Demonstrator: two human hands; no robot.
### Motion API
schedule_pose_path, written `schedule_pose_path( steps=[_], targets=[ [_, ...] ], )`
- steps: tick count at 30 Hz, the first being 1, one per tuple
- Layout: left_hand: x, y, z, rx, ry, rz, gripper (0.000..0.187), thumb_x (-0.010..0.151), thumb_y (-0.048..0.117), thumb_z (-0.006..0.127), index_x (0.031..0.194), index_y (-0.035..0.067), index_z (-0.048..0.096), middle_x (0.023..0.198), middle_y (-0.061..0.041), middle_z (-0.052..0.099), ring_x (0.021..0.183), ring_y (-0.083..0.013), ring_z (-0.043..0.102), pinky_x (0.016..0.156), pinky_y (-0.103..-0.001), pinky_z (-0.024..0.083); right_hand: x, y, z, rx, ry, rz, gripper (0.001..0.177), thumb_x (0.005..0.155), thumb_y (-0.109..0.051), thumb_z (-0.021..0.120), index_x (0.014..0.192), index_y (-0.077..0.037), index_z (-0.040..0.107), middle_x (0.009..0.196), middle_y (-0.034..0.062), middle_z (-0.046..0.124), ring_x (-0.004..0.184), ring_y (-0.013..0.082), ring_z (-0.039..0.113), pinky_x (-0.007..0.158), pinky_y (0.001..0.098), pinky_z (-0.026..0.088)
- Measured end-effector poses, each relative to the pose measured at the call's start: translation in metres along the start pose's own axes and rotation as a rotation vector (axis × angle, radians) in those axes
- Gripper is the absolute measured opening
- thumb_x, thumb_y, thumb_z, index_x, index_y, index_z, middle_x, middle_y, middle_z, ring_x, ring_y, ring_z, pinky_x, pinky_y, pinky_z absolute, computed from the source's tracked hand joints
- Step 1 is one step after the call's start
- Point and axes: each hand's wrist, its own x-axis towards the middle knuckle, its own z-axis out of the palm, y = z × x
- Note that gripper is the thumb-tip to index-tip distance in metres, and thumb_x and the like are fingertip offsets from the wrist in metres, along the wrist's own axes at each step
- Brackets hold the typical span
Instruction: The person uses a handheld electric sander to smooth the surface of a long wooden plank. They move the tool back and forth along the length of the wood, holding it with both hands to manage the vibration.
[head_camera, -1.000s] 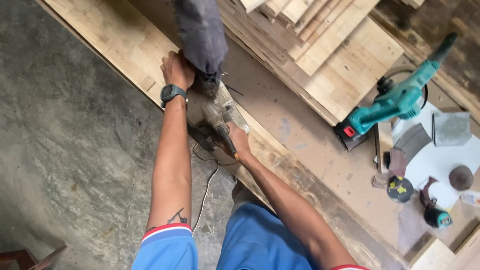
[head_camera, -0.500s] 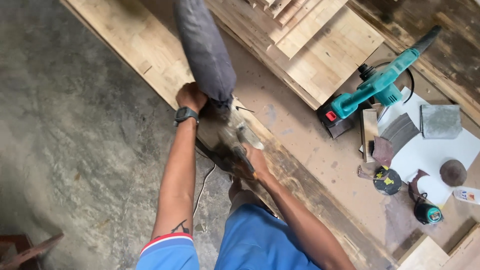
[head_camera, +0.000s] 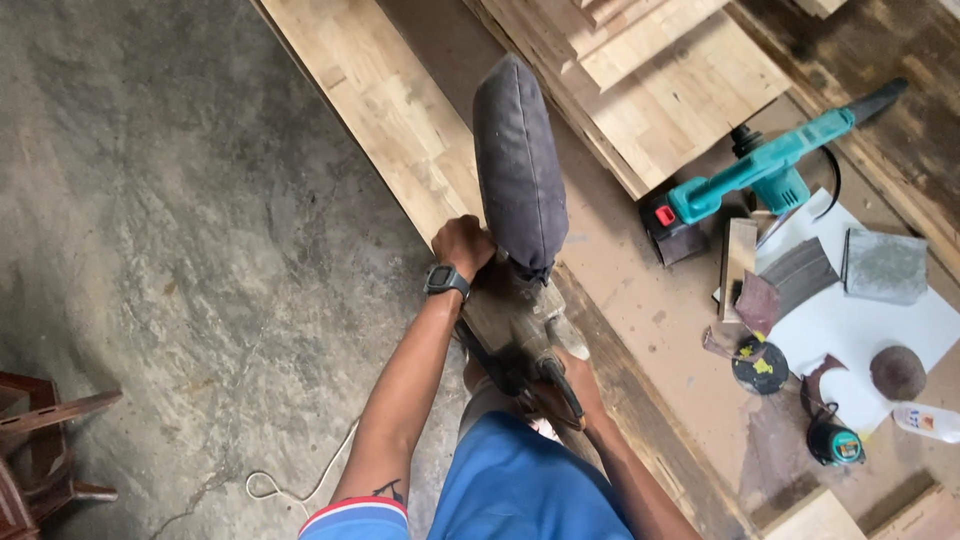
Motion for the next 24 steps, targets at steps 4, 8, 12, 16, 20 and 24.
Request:
schedule_pose_path(
  steps=[4, 8, 12, 16, 20, 24],
  targets=[
    [0.043, -0.029, 0.003, 0.062, -0.044, -0.026, 0.036, 0.088, 0.032, 0.06, 0.103, 0.005, 0.079, 0.097, -0.023, 0.077, 0.103, -0.0472, 0.073, 0.082, -0.055, 0.06, 0.034, -0.01, 0.015, -0.025, -0.035, 0.075, 0.044, 0.086, -0.05, 0.062, 0.123, -0.028, 0.066, 0.115, 0.0037, 0.075, 0.117, 0.0283, 0.068, 0.103, 0.0435, 0.053],
    [0.093, -0.05, -0.01, 0.189, 0.009, -0.083, 0.031, 0.087, 0.026, 0.06, 0.103, 0.007, 0.08, 0.093, -0.019, 0.077, 0.1, -0.0415, 0.075, 0.079, -0.049, 0.061, 0.086, -0.016, 0.041, 0.221, -0.043, -0.015, 0.044, 0.096, -0.039, 0.051, 0.132, -0.017, 0.065, 0.118, 0.0177, 0.073, 0.117, 0.0409, 0.065, 0.104, 0.0508, 0.05],
    [0.113, -0.057, -0.052, 0.218, 0.084, -0.192, 0.035, 0.09, 0.028, 0.058, 0.106, 0.005, 0.079, 0.096, -0.019, 0.079, 0.102, -0.0398, 0.075, 0.079, -0.048, 0.062, 0.128, -0.05, 0.057, -0.06, -0.057, -0.283, 0.04, 0.099, -0.015, 0.037, 0.131, -0.009, 0.059, 0.097, 0.0312, 0.072, 0.098, 0.0505, 0.069, 0.095, 0.0588, 0.055],
    [0.142, -0.078, -0.072, 0.247, 0.156, -0.197, 0.034, 0.091, 0.028, 0.06, 0.107, 0.006, 0.08, 0.096, -0.018, 0.078, 0.1, -0.0392, 0.075, 0.079, -0.049, 0.062, 0.142, -0.104, 0.069, 0.011, -0.071, -0.236, 0.038, 0.099, -0.02, 0.035, 0.124, -0.014, 0.064, 0.095, 0.0265, 0.074, 0.097, 0.0467, 0.071, 0.093, 0.0544, 0.056],
    [0.171, -0.103, -0.089, 0.208, 0.253, -0.173, 0.035, 0.094, 0.033, 0.059, 0.107, 0.007, 0.079, 0.096, -0.017, 0.078, 0.1, -0.0387, 0.075, 0.08, -0.051, 0.062, 0.152, -0.151, 0.068, -0.021, -0.044, -0.236, 0.03, 0.098, -0.033, 0.042, 0.112, -0.02, 0.065, 0.09, 0.0172, 0.074, 0.093, 0.0389, 0.073, 0.087, 0.0512, 0.059],
    [0.197, -0.133, -0.094, 0.241, 0.321, -0.108, 0.031, 0.096, 0.032, 0.062, 0.101, 0.008, 0.08, 0.089, -0.018, 0.078, 0.094, -0.0408, 0.075, 0.078, -0.054, 0.062, 0.174, -0.162, 0.08, -0.05, -0.002, -0.238, 0.026, 0.096, -0.036, 0.046, 0.108, -0.02, 0.064, 0.086, 0.0169, 0.074, 0.089, 0.0395, 0.073, 0.084, 0.0503, 0.06]
  ],
)
